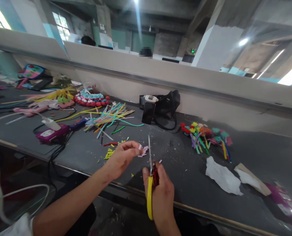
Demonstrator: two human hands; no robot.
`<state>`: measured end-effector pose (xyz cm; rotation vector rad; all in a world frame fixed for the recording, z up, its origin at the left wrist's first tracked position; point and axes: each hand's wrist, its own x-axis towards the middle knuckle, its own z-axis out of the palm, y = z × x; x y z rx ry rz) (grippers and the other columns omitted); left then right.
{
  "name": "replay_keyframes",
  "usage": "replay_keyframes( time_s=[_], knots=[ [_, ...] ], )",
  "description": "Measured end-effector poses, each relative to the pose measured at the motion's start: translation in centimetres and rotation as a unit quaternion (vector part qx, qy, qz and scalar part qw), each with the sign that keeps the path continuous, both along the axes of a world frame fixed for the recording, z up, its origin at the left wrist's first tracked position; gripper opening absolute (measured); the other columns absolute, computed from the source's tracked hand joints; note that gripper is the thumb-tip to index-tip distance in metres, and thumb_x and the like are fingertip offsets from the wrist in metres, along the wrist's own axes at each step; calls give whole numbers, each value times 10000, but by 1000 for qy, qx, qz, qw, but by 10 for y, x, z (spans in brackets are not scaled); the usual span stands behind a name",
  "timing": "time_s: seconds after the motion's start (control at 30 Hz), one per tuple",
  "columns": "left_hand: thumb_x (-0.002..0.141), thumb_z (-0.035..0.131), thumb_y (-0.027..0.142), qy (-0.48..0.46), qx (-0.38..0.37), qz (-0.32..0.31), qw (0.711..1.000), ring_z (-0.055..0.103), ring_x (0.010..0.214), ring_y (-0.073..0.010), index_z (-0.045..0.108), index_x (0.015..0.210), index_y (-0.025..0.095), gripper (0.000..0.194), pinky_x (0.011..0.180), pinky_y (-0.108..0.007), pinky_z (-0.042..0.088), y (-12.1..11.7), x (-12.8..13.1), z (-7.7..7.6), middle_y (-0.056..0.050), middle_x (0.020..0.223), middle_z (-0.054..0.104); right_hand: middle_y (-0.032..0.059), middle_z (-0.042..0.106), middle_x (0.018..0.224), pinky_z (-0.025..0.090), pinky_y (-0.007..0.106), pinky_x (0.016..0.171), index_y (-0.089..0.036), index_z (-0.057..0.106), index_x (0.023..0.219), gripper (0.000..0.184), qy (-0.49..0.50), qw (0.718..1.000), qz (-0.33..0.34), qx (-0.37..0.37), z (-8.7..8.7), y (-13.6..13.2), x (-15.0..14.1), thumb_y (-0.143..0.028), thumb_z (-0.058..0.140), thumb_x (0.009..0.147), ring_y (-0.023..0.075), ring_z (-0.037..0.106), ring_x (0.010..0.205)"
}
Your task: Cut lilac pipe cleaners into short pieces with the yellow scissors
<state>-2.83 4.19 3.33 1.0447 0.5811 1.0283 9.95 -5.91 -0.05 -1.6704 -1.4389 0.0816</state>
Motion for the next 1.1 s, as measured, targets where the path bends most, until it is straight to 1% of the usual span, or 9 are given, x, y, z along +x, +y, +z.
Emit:
replay_keyframes(
  time_s=[0.1, 0.23, 0.4, 0.5, 0.67, 0.8, 0.93, 1.1],
  knots=[
    [617, 709, 207, -68, -43, 1, 997, 562, 702, -140, 646, 656, 148, 94, 751, -272, 422, 1, -1, 2, -24, 687, 628, 20, 675, 845, 477, 231, 658, -188, 600, 1064, 295, -17, 1000, 23, -6, -7, -1, -2, -426, 548, 898, 140, 634, 675],
    [635, 707, 176, -106, -66, -6, 992, 567, 697, -125, 663, 670, 147, 64, 747, -256, 416, 0, -2, 2, -24, 705, 647, 6, 675, 799, 471, 219, 638, -195, 608, 1001, 236, -21, 999, 40, -12, -12, -2, -5, -398, 547, 898, 136, 632, 650],
    [625, 717, 165, -103, -89, -14, 991, 560, 666, -112, 664, 660, 143, 67, 719, -248, 412, -3, 1, 3, -10, 678, 640, 7, 679, 793, 472, 223, 629, -188, 603, 1012, 240, -27, 998, 55, -14, -14, -2, -8, -392, 556, 896, 137, 634, 643],
    [615, 726, 168, -111, -105, -22, 988, 560, 660, -109, 661, 651, 141, 79, 717, -246, 413, -6, 3, 3, -9, 672, 638, 19, 692, 835, 484, 223, 634, -188, 599, 1036, 235, -22, 998, 57, -10, -16, -2, -9, -375, 554, 901, 142, 650, 677],
    [613, 726, 170, -123, -111, -36, 986, 572, 681, -117, 665, 665, 142, 84, 741, -257, 421, -9, 5, 2, -15, 693, 647, 44, 717, 919, 494, 206, 598, -188, 603, 1032, 220, -21, 998, 58, -4, -16, -3, -11, -363, 551, 908, 146, 679, 708],
    [613, 722, 163, -125, -115, -35, 985, 574, 678, -112, 664, 662, 138, 80, 742, -249, 417, -10, 6, 2, -15, 697, 653, 36, 721, 902, 490, 185, 579, -182, 607, 992, 195, -14, 998, 65, -1, -17, -4, -11, -348, 541, 914, 133, 684, 700],
    [621, 715, 148, -134, -115, -36, 984, 580, 684, -116, 670, 672, 128, 71, 743, -245, 423, -11, 6, 2, -26, 702, 660, 19, 720, 872, 480, 164, 559, -180, 605, 1003, 198, 2, 998, 67, -9, -18, -4, -12, -344, 533, 919, 117, 682, 685],
    [645, 704, 136, -135, -111, -41, 984, 577, 685, -115, 671, 680, 123, 50, 733, -237, 422, -11, 5, 2, -33, 714, 665, 9, 702, 828, 486, 160, 601, -181, 602, 968, 178, 12, 997, 72, 9, -16, -4, -16, -332, 515, 929, 112, 678, 692]
  ],
)
